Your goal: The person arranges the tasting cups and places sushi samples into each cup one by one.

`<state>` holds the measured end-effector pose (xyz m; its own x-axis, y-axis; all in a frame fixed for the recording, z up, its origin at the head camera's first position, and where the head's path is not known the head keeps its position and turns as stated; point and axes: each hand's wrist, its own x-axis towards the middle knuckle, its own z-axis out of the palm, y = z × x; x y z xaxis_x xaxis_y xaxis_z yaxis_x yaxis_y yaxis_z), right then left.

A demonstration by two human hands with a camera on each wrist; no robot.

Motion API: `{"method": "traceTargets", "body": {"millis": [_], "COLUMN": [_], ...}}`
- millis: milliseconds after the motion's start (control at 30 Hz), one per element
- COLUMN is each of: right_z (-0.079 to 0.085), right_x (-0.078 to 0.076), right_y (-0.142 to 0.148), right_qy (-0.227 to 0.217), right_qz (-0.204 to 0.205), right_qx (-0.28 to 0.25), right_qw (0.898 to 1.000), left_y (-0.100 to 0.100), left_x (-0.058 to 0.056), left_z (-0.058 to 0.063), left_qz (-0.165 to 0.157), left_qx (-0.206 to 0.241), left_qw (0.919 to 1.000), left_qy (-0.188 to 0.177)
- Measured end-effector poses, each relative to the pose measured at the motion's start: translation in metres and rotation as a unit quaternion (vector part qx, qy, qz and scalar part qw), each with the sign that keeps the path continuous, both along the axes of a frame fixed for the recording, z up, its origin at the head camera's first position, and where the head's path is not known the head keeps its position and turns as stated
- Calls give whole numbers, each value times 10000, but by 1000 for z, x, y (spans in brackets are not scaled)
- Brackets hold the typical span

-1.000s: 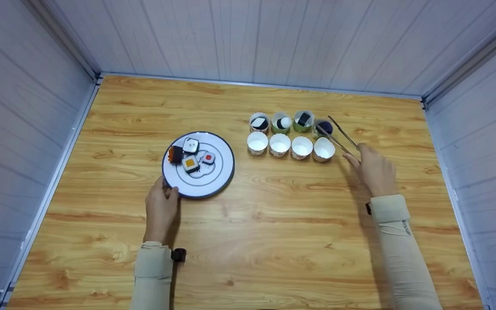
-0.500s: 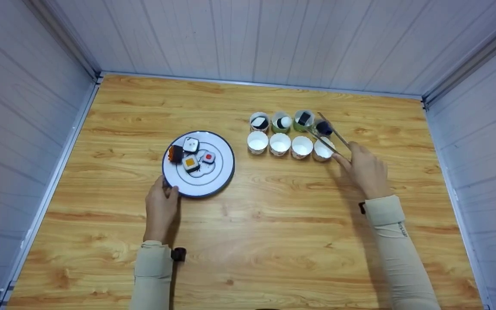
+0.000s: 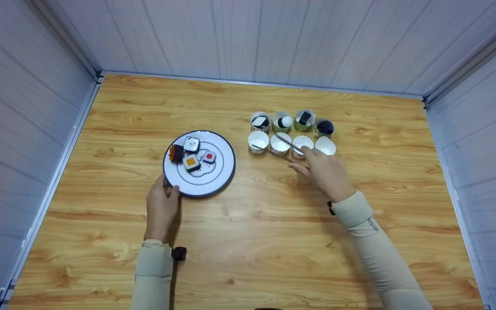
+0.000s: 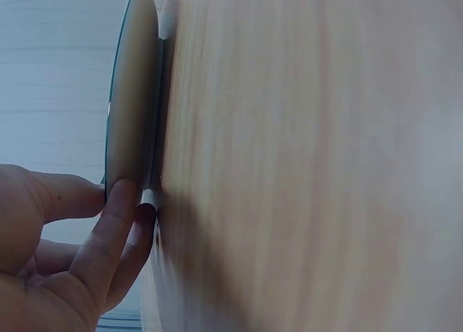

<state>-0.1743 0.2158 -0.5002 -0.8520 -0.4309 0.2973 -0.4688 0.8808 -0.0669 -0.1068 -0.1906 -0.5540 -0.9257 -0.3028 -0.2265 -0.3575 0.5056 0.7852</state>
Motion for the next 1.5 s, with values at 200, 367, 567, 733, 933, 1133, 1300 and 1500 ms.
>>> {"method": "traceTargets", "body": {"millis": [200, 367, 567, 733, 933, 1133, 1300, 1500], "right_z": [-2, -10, -17, -19, -25, -30, -29, -22], "right_x": [0, -2, -7, -10, -12, -11, -9, -4], "right_y": [-41, -73, -98, -108, -115, -116, -112, -101], "right_qy": [-213, -327, -735, -1189, -1203, -1096, -1056, -886], "right_qz": [270, 531, 697, 546, 565, 643, 683, 603], "right_qx": [279, 315, 344, 469, 348, 319, 206, 227], "right_qw": [9990, 9976, 9943, 9903, 9905, 9914, 9918, 9940], "left_y": [0, 0, 0, 1, 1, 1, 0, 0], "left_x": [-3, -4, -4, -3, -1, 0, -1, -2], "left_z": [1, 3, 3, 3, 3, 1, 2, 3], "left_qz": [5, 46, 30, 25, -25, -27, 7, 52], "left_qx": [73, 66, 93, 64, 40, 68, 131, 167], "left_qw": [9998, 9994, 9993, 9994, 9999, 9999, 9996, 9991], "left_qy": [-178, -333, -369, -332, -136, -129, -238, -397]}}
